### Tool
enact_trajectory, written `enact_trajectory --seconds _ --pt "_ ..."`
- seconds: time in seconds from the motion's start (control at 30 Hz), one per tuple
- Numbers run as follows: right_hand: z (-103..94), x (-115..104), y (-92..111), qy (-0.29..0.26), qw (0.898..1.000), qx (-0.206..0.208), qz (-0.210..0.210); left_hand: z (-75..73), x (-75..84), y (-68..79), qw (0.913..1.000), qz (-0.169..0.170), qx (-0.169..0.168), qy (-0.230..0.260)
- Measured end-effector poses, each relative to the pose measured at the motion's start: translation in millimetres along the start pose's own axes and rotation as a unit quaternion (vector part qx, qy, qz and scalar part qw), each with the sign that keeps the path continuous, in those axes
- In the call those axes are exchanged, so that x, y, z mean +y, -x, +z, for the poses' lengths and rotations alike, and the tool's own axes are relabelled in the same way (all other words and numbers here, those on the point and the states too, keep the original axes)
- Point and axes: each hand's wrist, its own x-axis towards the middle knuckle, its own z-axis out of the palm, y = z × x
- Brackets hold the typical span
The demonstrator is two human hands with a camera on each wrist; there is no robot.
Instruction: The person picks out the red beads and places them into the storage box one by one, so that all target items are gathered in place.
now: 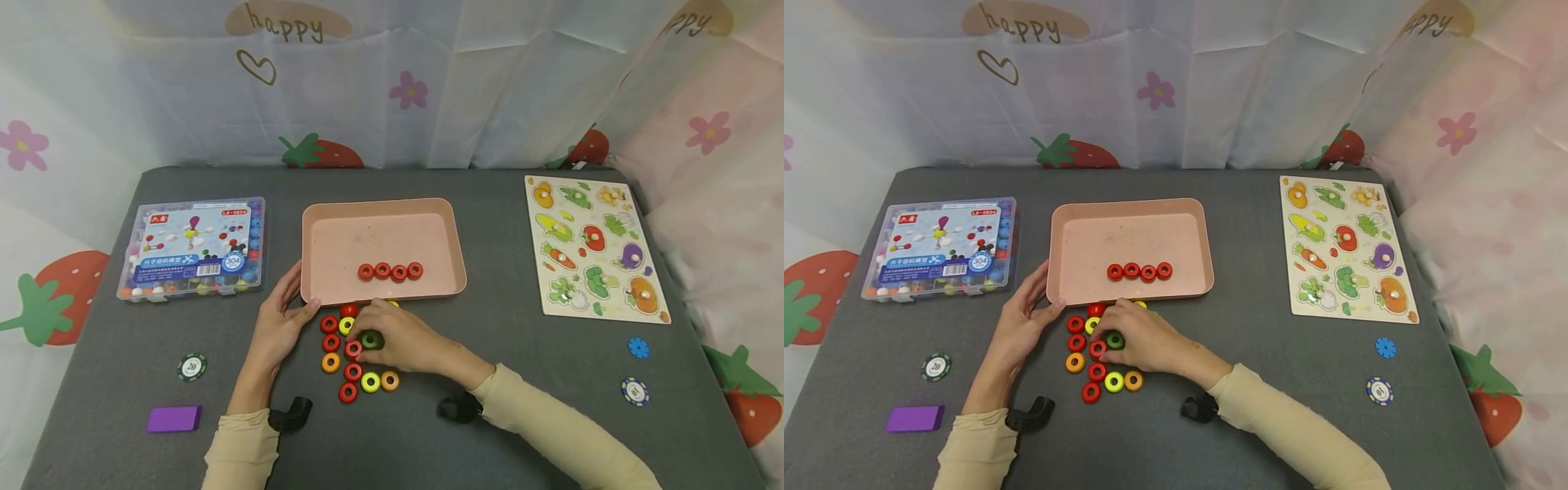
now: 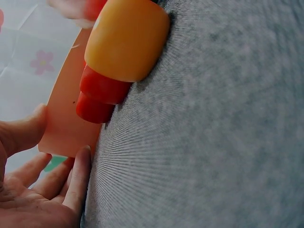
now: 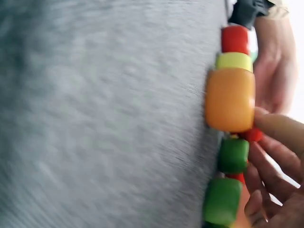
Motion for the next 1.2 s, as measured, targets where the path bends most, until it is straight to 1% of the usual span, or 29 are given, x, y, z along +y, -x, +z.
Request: enact_trajectory --seconds 0.07,0.1,0.17,0.23,0.3,0.37,0.43,0.5,0.6,0.67,0.8,0.87,1.07,1.13,1.2 --pt "-5.2 1.0 0.5 -0.039 0.999 0.017 0.005 -0.2 -0.3 0.0 1.0000 0.001 0.001 0.000" --pt "-8.3 2.0 0.5 -0.059 0.998 0.033 0.003 -0.3 -0.4 0.0 1.0000 0.001 0.001 0.000" --pt "-16.0 5.1 -0.4 -0.095 0.993 0.074 -0.003 -0.3 -0.5 0.0 1.0000 0.000 0.001 -0.001" --pt "-24.6 10.8 -2.8 -0.118 0.985 0.121 -0.005 -0.4 -0.4 0.1 1.0000 -0.001 0.002 -0.003" --pt "-33.5 19.2 -6.3 -0.131 0.977 0.166 0.001 -0.4 -0.2 0.3 1.0000 -0.001 0.002 -0.003" --pt "-42.2 29.3 -9.8 -0.129 0.971 0.198 0.024 -0.3 0.1 0.2 1.0000 -0.003 0.002 -0.004" --pt "-49.7 39.4 -12.8 -0.118 0.966 0.223 0.052 -0.3 0.2 0.1 1.0000 -0.003 0.002 -0.005" --pt "-55.2 48.2 -15.5 -0.111 0.962 0.238 0.078 -0.3 0.2 -0.2 1.0000 -0.003 0.002 -0.007" --pt "-61.2 58.2 -19.7 -0.104 0.956 0.251 0.109 -0.5 0.1 -0.4 1.0000 -0.001 0.002 -0.007" --pt "-63.5 63.4 -22.5 -0.106 0.953 0.252 0.130 -0.6 0.0 -0.2 1.0000 0.000 0.002 -0.004" --pt "-65.5 70.6 -26.8 -0.096 0.949 0.239 0.179 -0.9 -0.2 0.4 1.0000 0.002 0.000 0.000" --pt "-65.5 72.6 -28.1 -0.089 0.949 0.229 0.197 -0.9 0.0 0.5 1.0000 0.003 0.000 0.000" --pt "-64.1 76.0 -30.2 -0.083 0.948 0.214 0.219 -0.5 0.1 0.2 1.0000 0.001 0.000 0.001" --pt "-63.3 75.9 -29.9 -0.084 0.948 0.216 0.220 -0.3 0.1 0.0 1.0000 0.000 -0.001 0.003" --pt "-63.1 72.8 -29.0 -0.081 0.948 0.224 0.211 -0.4 0.0 0.0 1.0000 0.000 -0.001 0.003"
